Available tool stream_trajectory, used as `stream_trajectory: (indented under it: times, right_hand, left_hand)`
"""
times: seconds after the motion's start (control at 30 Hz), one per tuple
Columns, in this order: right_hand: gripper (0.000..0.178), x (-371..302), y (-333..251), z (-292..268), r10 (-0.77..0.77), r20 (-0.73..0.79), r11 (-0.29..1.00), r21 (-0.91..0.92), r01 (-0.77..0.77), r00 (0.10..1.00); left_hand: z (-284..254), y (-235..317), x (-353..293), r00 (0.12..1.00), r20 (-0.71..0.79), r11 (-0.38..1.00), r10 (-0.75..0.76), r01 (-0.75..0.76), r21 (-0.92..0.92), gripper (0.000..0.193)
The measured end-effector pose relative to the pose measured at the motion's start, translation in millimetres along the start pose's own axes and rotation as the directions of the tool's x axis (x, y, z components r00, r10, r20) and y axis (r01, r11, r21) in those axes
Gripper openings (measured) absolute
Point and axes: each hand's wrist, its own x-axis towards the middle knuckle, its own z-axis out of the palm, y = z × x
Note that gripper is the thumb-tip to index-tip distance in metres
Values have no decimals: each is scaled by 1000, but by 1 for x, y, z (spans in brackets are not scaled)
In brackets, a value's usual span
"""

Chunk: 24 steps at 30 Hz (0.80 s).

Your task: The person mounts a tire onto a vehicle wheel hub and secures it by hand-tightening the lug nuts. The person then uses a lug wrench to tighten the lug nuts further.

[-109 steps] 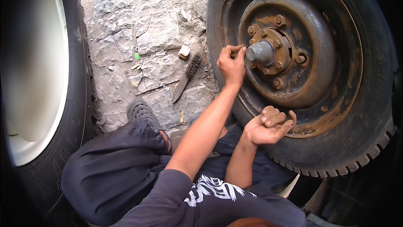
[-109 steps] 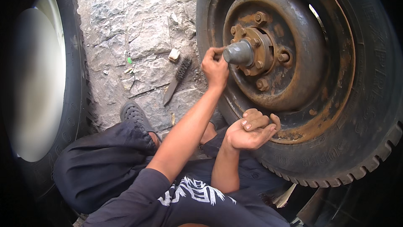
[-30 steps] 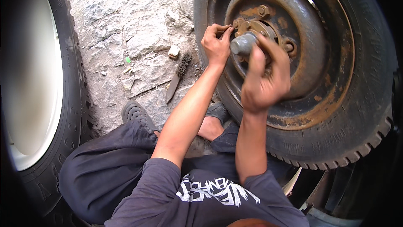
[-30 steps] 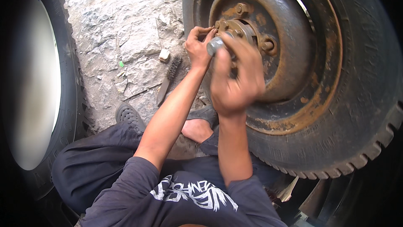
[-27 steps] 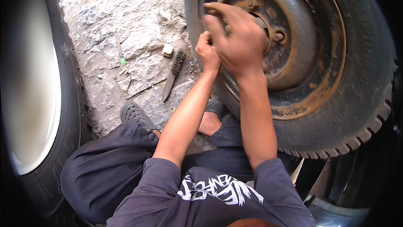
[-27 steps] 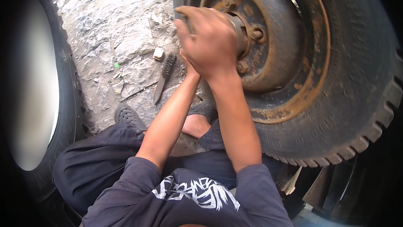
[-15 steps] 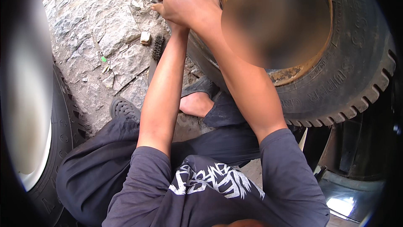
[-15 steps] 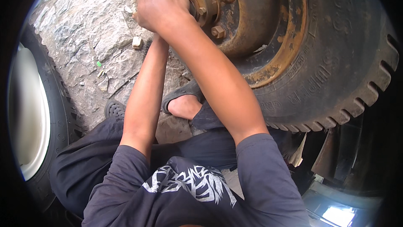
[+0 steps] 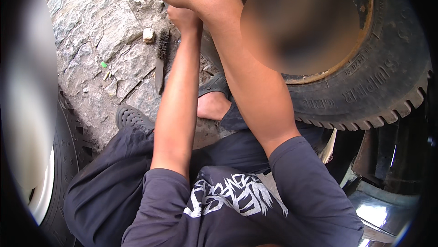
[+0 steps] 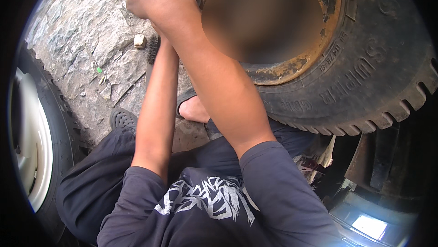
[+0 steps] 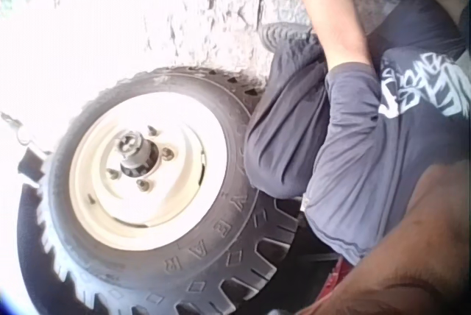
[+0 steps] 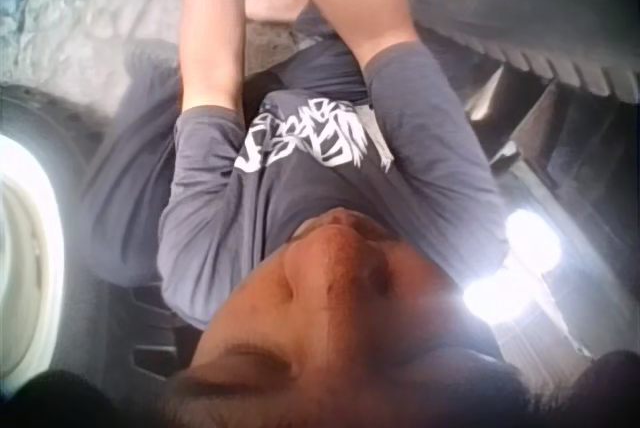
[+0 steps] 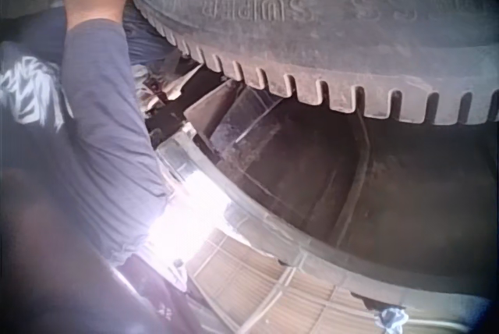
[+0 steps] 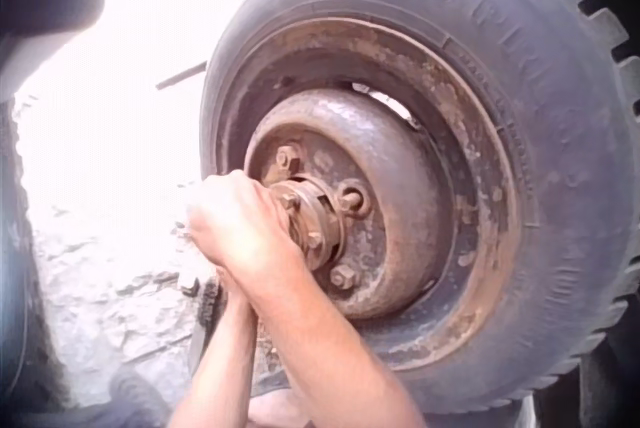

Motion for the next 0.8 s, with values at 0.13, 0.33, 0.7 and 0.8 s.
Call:
stream_trajectory:
  times: [0.13, 0.33, 0.7, 0.8]
  right_hand:
    - [27, -8, -5, -4, 55, -114, 985, 167, -35, 992]
    - [12, -56, 24, -3, -96, -833, 913, 144, 382, 545]
    - [15, -63, 22, 12, -246, -667, 968, -198, 151, 703]
    - [17, -65, 25, 9, -227, -648, 973, -187, 137, 727]
  left_hand:
    - [5, -4, 30, 999, 20, 997, 38, -37, -70, 20]
    - [-15, 6, -51, 995, 30, 954, -99, 103, -280, 15]
    - [-8, 41, 36, 990, -118, 957, -72, 35, -287, 17]
    - [-10, 47, 31, 990, -91, 945, -105, 71, -318, 17]
